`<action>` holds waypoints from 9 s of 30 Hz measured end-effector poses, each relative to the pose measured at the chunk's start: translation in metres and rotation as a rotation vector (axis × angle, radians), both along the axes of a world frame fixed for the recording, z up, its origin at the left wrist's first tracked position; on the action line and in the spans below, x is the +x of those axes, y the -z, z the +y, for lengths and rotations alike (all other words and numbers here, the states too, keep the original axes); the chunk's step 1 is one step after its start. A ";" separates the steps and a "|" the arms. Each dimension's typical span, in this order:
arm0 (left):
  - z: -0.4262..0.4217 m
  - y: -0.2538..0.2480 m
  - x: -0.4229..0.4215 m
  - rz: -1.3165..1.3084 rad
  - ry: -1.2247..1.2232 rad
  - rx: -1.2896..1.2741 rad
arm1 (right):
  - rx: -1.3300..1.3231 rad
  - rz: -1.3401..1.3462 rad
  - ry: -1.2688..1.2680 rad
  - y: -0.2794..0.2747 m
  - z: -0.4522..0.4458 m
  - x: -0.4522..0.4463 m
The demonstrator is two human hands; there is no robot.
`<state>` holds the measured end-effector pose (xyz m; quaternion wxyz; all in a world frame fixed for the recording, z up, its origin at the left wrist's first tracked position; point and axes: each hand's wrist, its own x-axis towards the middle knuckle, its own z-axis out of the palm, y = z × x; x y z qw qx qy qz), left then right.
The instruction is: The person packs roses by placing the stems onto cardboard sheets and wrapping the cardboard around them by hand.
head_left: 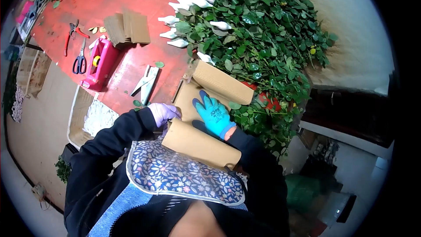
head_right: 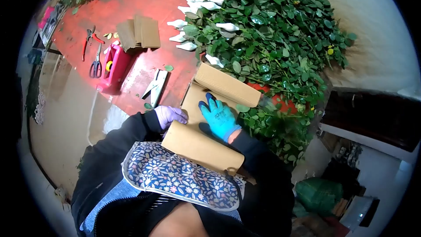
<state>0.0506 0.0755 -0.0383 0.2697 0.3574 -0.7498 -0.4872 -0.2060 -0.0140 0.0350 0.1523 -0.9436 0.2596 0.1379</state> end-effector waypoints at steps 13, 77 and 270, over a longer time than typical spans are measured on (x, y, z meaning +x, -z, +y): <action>-0.140 -0.043 0.127 -0.813 -1.148 -0.292 | -0.089 0.008 -0.027 0.009 0.005 -0.002; -0.032 -0.047 -0.042 -0.606 -0.186 0.301 | -0.069 -0.063 -0.050 -0.003 -0.001 0.004; -0.084 -0.027 -0.031 -0.632 0.052 -0.072 | 0.414 -0.189 0.313 0.022 0.017 -0.144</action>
